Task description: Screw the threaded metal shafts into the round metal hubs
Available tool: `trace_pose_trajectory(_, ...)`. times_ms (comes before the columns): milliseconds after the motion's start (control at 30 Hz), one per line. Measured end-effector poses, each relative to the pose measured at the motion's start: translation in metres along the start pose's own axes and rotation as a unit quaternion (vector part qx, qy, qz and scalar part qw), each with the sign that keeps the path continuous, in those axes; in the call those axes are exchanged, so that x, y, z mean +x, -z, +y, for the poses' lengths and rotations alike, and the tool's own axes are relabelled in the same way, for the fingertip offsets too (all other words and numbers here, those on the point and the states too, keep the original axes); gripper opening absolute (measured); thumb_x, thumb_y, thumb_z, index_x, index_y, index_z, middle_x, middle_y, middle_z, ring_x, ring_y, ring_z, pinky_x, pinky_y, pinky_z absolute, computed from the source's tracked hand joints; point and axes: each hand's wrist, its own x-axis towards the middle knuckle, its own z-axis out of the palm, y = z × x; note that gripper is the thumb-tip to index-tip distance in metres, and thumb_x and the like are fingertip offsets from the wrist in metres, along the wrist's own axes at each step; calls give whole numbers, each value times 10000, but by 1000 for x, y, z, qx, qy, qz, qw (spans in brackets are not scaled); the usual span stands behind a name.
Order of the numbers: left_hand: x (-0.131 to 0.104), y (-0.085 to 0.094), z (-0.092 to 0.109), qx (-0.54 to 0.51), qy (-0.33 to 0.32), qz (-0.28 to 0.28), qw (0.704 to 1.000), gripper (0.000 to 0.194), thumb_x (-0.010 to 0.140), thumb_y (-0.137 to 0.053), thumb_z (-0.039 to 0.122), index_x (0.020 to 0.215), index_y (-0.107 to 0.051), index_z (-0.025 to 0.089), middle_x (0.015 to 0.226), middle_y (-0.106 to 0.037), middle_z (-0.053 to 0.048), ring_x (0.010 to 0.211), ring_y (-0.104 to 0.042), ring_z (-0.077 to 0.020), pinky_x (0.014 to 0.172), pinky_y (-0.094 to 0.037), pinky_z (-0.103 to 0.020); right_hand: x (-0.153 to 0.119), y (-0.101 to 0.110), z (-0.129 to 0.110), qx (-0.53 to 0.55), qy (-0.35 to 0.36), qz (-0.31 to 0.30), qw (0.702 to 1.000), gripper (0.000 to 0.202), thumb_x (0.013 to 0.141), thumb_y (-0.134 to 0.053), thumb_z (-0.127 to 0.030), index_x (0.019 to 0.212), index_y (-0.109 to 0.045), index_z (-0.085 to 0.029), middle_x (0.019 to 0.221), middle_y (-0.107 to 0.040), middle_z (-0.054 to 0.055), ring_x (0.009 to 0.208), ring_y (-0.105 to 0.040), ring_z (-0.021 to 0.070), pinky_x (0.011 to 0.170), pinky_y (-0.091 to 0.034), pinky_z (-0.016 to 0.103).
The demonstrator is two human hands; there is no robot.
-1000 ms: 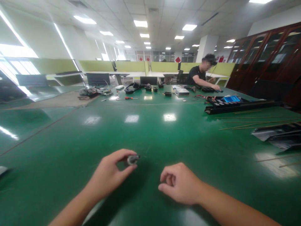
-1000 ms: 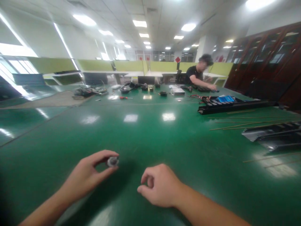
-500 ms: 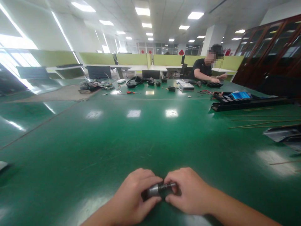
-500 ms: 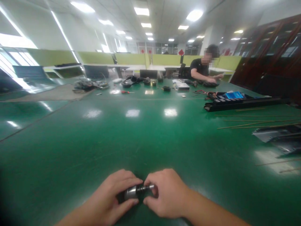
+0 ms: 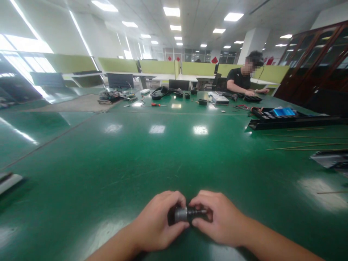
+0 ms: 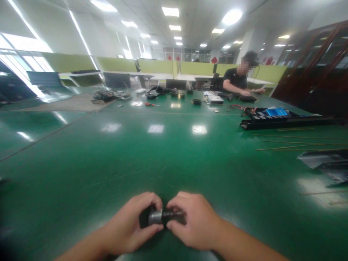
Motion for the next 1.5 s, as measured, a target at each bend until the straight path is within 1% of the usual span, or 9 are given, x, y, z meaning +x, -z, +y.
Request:
trace_pose_trajectory(167, 2, -2, 0, 1, -16, 17, 1000, 225, 794, -657, 202, 1010, -599, 226, 911, -640, -13, 846, -578, -185, 752, -405, -291, -1, -2, 3, -10, 16, 3, 1000, 160, 780, -718, -194, 937, -695, -217, 774, -597, -29, 676, -540, 139, 618, -355, 257)
trace_pose_trajectory(300, 5, -3, 0, 8, -12, 30, 999, 196, 815, -668, 219, 1008, -633, 216, 900, -653, -25, 843, -578, -194, 765, -408, -310, 0, -1, 4, -5, 11, 16, 1000, 149, 809, -705, -200, 957, -705, -212, 780, -601, -23, 688, -546, 142, 629, -362, 258)
trace_pose_trajectory(400, 6, -3, 0, 9, -21, 29, 999, 207, 832, -673, 241, 1038, -654, 222, 894, -665, -28, 840, -579, -198, 774, -410, -324, 1, -1, 4, -4, 7, 18, 1000, 99, 828, -702, -218, 927, -705, -206, 782, -607, -18, 688, -548, 141, 628, -362, 256)
trace_pose_trajectory(500, 6, -3, 1, 15, -29, 39, 999, 199, 825, -683, 258, 1019, -664, 220, 873, -662, -30, 832, -575, -206, 781, -413, -343, 2, -1, 2, -6, 3, 23, 1000, 68, 829, -703, -215, 896, -700, -204, 779, -610, -16, 689, -549, 143, 629, -360, 255)
trace_pose_trajectory(667, 5, -4, 3, 37, -31, 49, 998, 200, 816, -671, 273, 1010, -666, 222, 865, -672, -34, 837, -586, -225, 821, -430, -386, 1, -3, 1, 3, -3, 26, 1000, 63, 825, -698, -192, 887, -698, -204, 784, -611, -14, 687, -549, 142, 624, -365, 247)
trace_pose_trajectory(867, 5, -3, 3, 50, -46, 61, 996, 198, 811, -663, 301, 994, -670, 227, 877, -701, -44, 841, -621, -242, 821, -460, -399, 0, -4, 4, -4, 2, 23, 1000, 57, 825, -697, -197, 881, -689, -202, 780, -615, -12, 697, -559, 146, 629, -365, 250)
trace_pose_trajectory(1167, 5, -2, 5, 58, -51, 56, 995, 179, 819, -647, 299, 980, -661, 220, 846, -698, -44, 850, -646, -240, 900, -492, -420, 1, -3, 4, -19, 0, 13, 1000, 52, 804, -706, -208, 836, -665, -201, 753, -608, -20, 690, -561, 147, 622, -355, 255)
trace_pose_trajectory(1300, 5, -2, 5, 52, -50, 52, 996, 189, 805, -651, 277, 986, -662, 224, 842, -699, -39, 850, -643, -242, 934, -482, -449, 1, -3, 5, -25, 2, 12, 1000, 69, 789, -716, -208, 813, -651, -201, 740, -603, -25, 690, -561, 146, 624, -355, 252)
trace_pose_trajectory(1500, 5, -3, 4, 53, -43, 49, 996, 205, 789, -655, 261, 989, -664, 221, 865, -706, -44, 867, -642, -250, 940, -478, -459, 1, -3, 6, -31, -3, 11, 999, 90, 776, -720, -206, 791, -632, -199, 721, -594, -30, 682, -552, 141, 618, -337, 246)
